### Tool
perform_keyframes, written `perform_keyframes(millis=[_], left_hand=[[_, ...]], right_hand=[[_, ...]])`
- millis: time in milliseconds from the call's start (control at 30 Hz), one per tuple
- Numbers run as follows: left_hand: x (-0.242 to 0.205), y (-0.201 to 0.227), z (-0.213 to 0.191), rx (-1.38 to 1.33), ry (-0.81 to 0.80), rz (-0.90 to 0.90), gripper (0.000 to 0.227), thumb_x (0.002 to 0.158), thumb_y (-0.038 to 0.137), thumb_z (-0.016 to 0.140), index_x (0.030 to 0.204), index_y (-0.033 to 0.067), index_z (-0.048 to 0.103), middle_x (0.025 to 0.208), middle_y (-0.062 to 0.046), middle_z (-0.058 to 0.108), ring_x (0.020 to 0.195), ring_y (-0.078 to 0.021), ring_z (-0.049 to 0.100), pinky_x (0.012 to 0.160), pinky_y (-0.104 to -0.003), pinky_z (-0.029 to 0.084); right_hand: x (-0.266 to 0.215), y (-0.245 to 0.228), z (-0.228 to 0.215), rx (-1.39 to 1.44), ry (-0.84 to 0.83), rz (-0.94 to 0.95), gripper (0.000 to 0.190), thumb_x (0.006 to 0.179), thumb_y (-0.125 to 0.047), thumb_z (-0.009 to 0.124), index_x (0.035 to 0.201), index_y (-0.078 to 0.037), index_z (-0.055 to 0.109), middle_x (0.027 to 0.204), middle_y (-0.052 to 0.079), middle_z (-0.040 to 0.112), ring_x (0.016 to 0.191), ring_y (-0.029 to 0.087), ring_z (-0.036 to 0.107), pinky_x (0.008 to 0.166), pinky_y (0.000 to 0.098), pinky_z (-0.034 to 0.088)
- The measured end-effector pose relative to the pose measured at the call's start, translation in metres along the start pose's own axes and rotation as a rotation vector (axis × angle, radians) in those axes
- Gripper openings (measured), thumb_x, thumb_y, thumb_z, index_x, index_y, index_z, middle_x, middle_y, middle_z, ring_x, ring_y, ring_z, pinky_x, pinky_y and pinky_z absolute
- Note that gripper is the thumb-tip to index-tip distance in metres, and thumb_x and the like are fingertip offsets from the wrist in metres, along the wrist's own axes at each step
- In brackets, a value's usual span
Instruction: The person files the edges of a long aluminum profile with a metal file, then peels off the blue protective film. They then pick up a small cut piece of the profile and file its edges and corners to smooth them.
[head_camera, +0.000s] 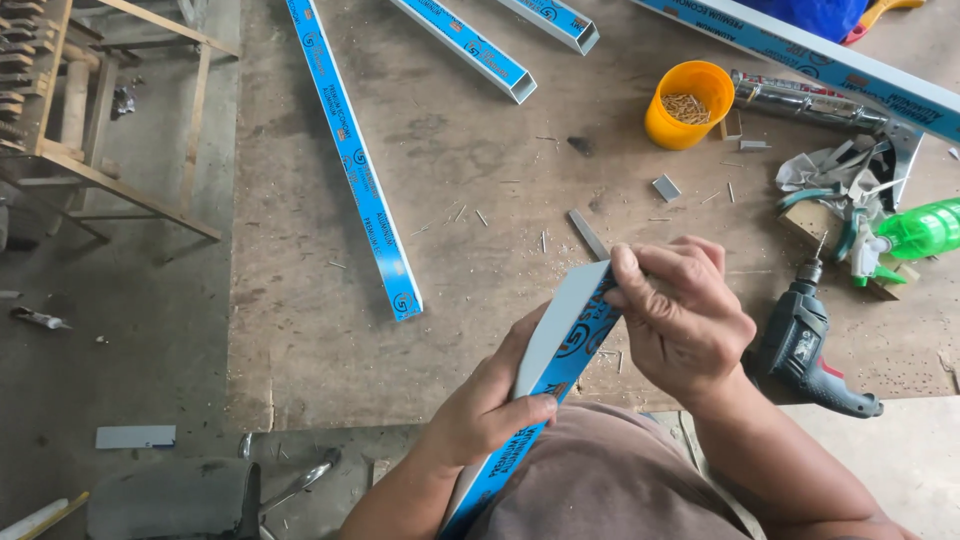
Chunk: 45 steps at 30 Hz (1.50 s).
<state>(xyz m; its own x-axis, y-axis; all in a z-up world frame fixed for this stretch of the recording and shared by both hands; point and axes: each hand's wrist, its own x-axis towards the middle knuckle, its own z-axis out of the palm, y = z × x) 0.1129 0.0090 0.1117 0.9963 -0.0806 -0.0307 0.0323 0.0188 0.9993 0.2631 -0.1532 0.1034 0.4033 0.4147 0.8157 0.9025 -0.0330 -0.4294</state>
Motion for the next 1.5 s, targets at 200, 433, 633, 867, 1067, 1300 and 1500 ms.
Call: perform_keyframes(millis=[200,433,633,867,1067,1300,1500], left_hand=[[-0.002,-0.006,0.000,-0.141,0.003,-0.049,0.079,0.090,0.024,0.054,0.160,0.0114,0.021,0.153,-0.016,0.042,0.100,-0.0211,0.058,0.076,-0.035,0.056],[-0.003,0.010,0.005,0.006,0.035,-0.146,0.084,0.081,0.009,0.052,0.159,0.0159,0.023,0.150,-0.010,0.048,0.076,-0.0190,0.062,0.074,-0.034,0.056],[-0.007,0.009,0.008,0.154,0.058,-0.111,0.079,0.089,0.017,0.049,0.160,0.0159,0.017,0.149,-0.011,0.051,0.105,-0.0270,0.064,0.094,-0.039,0.048],[-0.007,0.010,0.012,0.233,0.077,-0.152,0.079,0.088,0.016,0.048,0.160,0.0179,0.016,0.145,-0.010,0.054,0.090,-0.0269,0.060,0.083,-0.038,0.048],[-0.006,0.013,0.015,0.265,0.080,-0.121,0.077,0.089,0.013,0.046,0.160,0.0138,0.017,0.139,-0.011,0.054,0.090,-0.0268,0.057,0.083,-0.039,0.048],[-0.006,0.013,0.015,0.273,0.068,-0.170,0.080,0.086,0.015,0.047,0.160,0.0177,0.018,0.120,-0.010,0.062,0.079,-0.0265,0.056,0.076,-0.038,0.048],[-0.002,0.011,0.011,0.175,0.076,-0.260,0.082,0.082,0.015,0.050,0.160,0.0230,0.023,0.100,-0.007,0.062,0.070,-0.0206,0.054,0.072,-0.035,0.047]], right_hand=[[-0.002,0.007,-0.001,-0.064,-0.072,-0.061,0.005,0.097,-0.006,0.072,0.102,-0.004,0.072,0.113,0.026,0.073,0.082,0.035,0.073,0.083,0.0461,0.049],[0.019,0.001,-0.020,-0.058,-0.114,0.015,0.022,0.094,-0.008,0.079,0.107,0.007,0.070,0.098,0.017,0.077,0.079,0.025,0.073,0.095,0.0453,0.053],[0.041,0.000,-0.032,-0.084,-0.244,-0.115,0.007,0.096,0.000,0.076,0.100,0.005,0.073,0.090,0.015,0.076,0.078,0.023,0.074,0.093,0.0459,0.055],[0.049,-0.004,-0.040,-0.269,-0.346,-0.244,0.003,0.100,-0.004,0.073,0.097,-0.003,0.072,0.090,0.006,0.076,0.075,0.018,0.071,0.094,0.0444,0.051],[0.050,-0.003,-0.040,-0.476,-0.418,-0.316,0.012,0.098,-0.002,0.071,0.089,-0.008,0.064,0.072,-0.002,0.059,0.061,0.016,0.054,0.087,0.0373,0.050],[0.052,0.010,-0.032,-0.373,-0.381,-0.398,0.016,0.092,0.005,0.060,0.081,-0.006,0.056,0.068,0.003,0.057,0.055,0.019,0.051,0.073,0.0366,0.045],[0.040,0.011,-0.025,-0.353,-0.456,-0.378,0.016,0.089,0.001,0.059,0.076,-0.008,0.055,0.062,0.002,0.048,0.054,0.018,0.042,0.068,0.0323,0.046]])
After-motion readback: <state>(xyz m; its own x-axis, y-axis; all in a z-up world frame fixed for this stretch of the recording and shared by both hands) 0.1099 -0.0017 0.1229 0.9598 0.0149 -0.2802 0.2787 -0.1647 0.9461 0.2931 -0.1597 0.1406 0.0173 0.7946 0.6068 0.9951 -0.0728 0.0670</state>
